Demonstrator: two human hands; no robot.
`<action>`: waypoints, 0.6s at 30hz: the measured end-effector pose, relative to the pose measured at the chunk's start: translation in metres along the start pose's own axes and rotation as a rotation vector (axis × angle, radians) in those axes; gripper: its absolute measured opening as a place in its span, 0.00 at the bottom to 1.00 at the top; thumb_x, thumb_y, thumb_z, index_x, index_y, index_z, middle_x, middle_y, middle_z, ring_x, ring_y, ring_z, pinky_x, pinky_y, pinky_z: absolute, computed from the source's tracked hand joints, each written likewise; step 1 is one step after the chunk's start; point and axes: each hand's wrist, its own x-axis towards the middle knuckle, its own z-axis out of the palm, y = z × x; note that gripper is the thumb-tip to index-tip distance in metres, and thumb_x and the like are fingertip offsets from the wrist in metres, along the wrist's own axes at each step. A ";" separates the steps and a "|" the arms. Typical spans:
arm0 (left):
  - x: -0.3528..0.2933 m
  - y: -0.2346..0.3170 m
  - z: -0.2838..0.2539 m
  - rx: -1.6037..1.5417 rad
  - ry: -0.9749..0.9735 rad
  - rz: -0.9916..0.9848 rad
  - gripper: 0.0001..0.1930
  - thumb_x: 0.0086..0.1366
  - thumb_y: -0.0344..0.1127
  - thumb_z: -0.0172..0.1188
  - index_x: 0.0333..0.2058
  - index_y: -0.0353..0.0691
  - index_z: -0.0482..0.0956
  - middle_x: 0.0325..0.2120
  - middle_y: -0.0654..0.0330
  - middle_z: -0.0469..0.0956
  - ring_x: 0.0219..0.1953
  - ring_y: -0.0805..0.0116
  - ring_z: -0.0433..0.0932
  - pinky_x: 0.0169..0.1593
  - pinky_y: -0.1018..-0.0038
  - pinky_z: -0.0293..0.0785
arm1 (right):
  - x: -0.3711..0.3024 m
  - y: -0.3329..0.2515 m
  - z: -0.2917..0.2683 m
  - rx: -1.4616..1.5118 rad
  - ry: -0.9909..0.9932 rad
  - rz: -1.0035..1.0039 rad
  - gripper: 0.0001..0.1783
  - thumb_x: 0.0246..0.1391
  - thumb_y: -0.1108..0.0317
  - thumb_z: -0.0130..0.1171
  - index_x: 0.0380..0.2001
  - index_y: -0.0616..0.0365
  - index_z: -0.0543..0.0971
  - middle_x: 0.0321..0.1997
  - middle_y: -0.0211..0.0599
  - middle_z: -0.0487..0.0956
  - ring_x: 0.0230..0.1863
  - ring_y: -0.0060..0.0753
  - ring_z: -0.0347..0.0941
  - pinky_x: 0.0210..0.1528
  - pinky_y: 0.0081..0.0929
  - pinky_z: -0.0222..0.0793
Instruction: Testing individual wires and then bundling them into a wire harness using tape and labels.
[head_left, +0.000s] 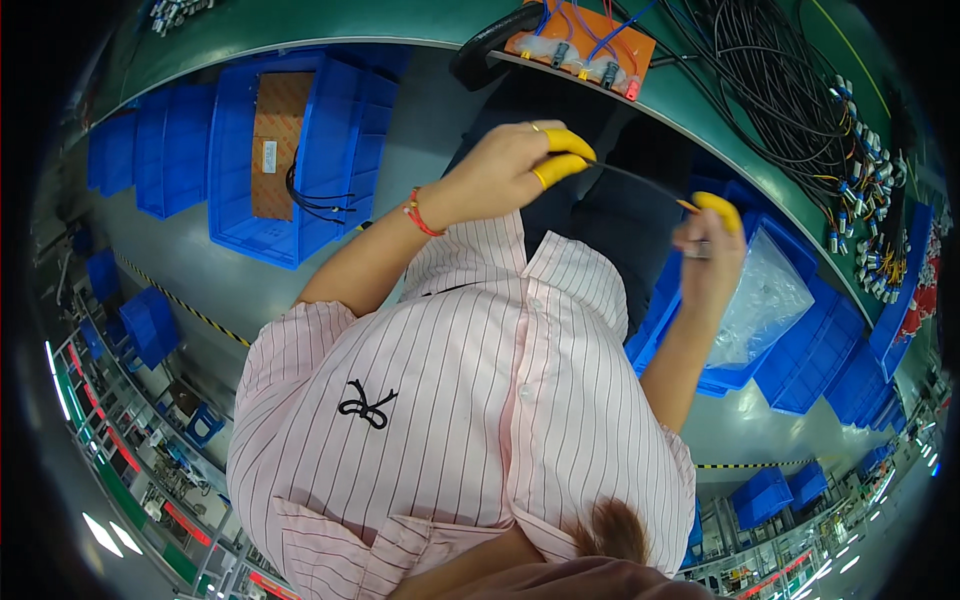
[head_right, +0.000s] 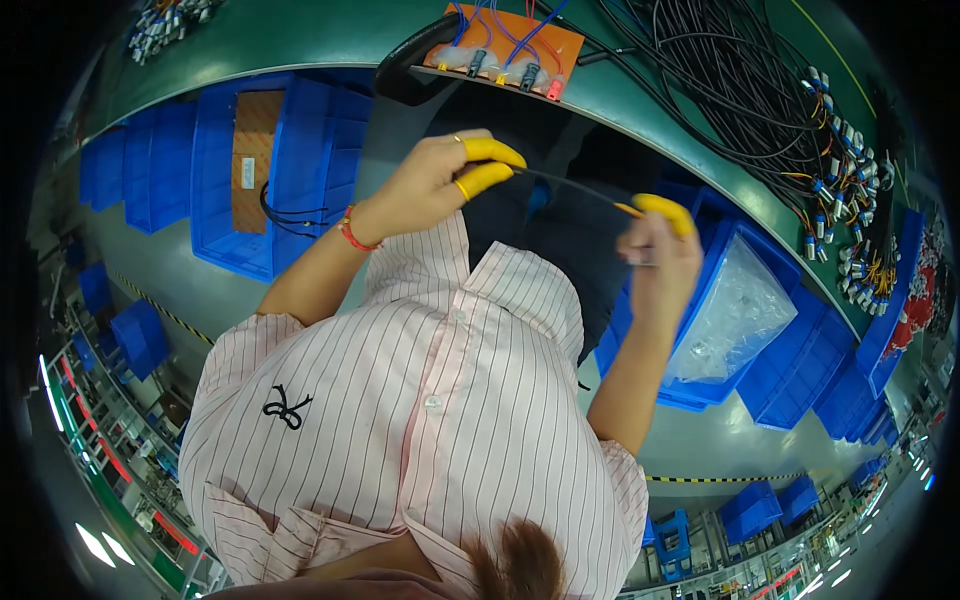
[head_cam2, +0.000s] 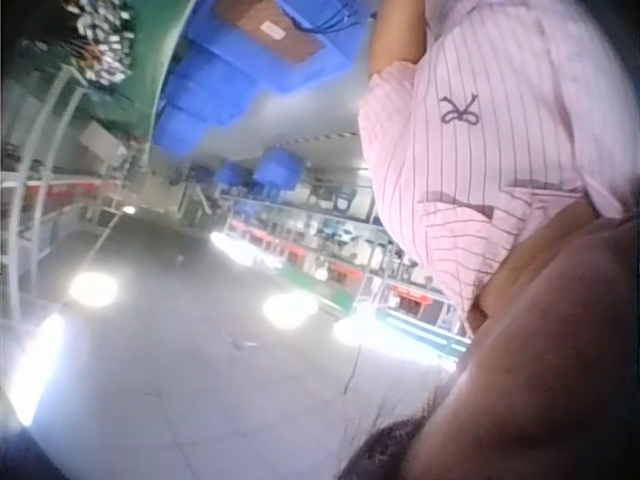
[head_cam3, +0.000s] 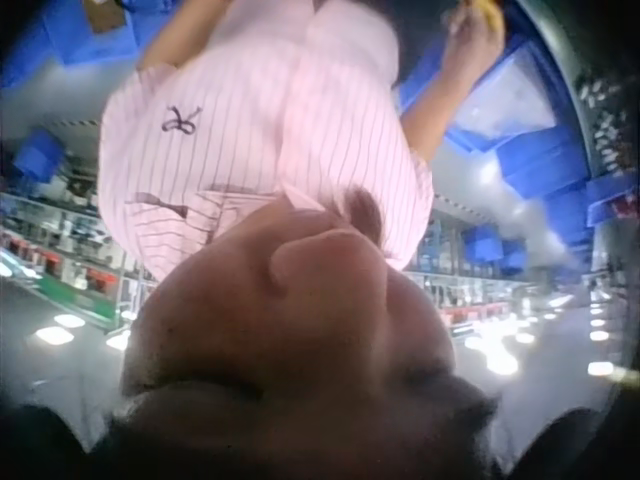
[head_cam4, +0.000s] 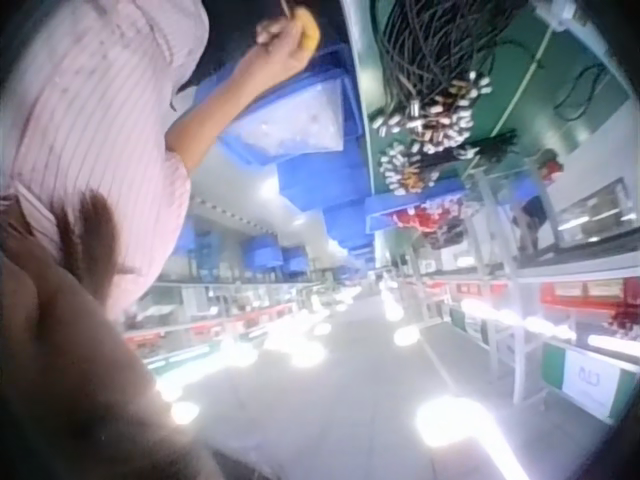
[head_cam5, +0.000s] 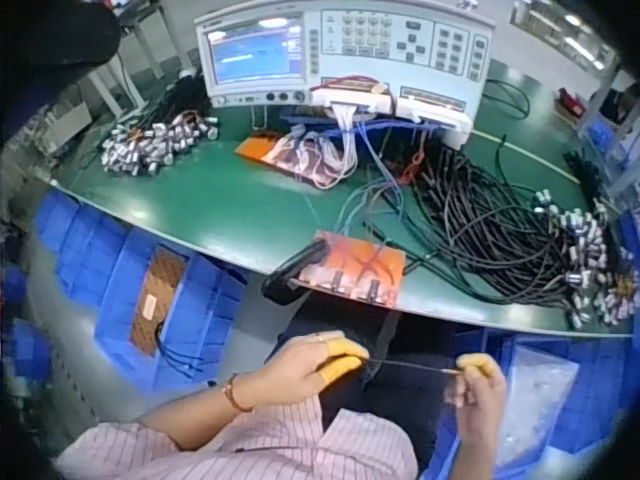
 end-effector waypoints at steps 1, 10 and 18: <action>-0.002 -0.004 -0.006 0.004 0.012 -0.055 0.09 0.63 0.27 0.59 0.42 0.35 0.80 0.32 0.57 0.76 0.28 0.67 0.75 0.32 0.78 0.68 | 0.006 -0.005 -0.026 0.154 -0.015 -0.035 0.12 0.62 0.68 0.51 0.43 0.66 0.76 0.20 0.26 0.67 0.19 0.18 0.58 0.26 0.20 0.58; -0.009 -0.026 -0.013 -0.664 0.244 -0.243 0.11 0.67 0.30 0.57 0.46 0.32 0.78 0.35 0.57 0.81 0.38 0.69 0.79 0.47 0.74 0.77 | 0.020 -0.033 -0.133 0.792 0.430 -0.211 0.14 0.58 0.68 0.57 0.44 0.65 0.71 0.28 0.33 0.62 0.33 0.29 0.60 0.42 0.30 0.60; 0.002 -0.015 0.017 -1.429 0.225 -0.206 0.17 0.72 0.38 0.51 0.52 0.32 0.72 0.41 0.53 0.77 0.36 0.68 0.78 0.43 0.73 0.77 | 0.012 -0.018 -0.127 0.611 0.317 -0.147 0.14 0.49 0.70 0.48 0.38 0.66 0.69 0.25 0.34 0.60 0.25 0.28 0.50 0.30 0.28 0.48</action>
